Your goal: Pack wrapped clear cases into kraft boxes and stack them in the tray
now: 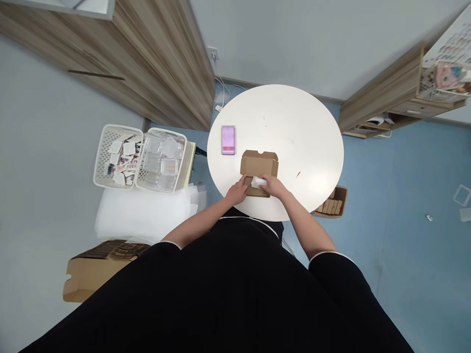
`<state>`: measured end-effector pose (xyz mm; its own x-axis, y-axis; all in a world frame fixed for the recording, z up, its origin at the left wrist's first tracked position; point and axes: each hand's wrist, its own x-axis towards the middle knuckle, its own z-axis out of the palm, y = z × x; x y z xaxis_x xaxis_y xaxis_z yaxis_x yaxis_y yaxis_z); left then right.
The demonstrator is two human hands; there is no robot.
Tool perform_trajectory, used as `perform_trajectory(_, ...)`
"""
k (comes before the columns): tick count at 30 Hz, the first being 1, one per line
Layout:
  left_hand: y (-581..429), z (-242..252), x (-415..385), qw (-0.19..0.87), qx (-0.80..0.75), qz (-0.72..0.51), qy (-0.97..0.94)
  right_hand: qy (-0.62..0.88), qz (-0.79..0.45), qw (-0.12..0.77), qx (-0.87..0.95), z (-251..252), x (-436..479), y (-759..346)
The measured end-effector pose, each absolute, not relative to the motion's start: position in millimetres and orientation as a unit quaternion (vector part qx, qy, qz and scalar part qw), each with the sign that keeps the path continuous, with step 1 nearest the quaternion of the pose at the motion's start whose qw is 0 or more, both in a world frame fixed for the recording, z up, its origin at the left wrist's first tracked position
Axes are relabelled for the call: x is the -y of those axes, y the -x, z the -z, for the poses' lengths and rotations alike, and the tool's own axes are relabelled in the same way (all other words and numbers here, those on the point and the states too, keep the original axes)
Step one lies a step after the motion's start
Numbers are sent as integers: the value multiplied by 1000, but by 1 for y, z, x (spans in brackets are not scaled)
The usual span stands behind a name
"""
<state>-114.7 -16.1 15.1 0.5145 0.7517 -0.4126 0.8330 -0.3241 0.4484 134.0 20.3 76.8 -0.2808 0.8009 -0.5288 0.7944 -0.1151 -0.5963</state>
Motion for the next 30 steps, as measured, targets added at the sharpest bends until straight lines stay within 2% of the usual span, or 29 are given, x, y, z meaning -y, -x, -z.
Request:
perform_trajectory(5,115,-11,13,318,-480,54,-816,559,-397,-102,721,-52,-15,-98)
perform_trajectory(11,114,-2,15,338,-489,6,-804,563,-404,-142,707,-34,-14,-88)
perform_trajectory(17,113,8,21,344,-479,-30,-807,563,-322,-166,743,-35,-7,-87)
perform_trajectory(25,115,-1,23,326,-464,-22,-824,606,-309,-68,730,-37,19,-89)
perform_trajectory(28,122,-9,16,337,-486,-54,-804,700,-301,15,647,-40,23,-105)
perform_trajectory(30,125,-13,1,357,-562,-97,-740,794,-294,102,522,-41,14,-124)
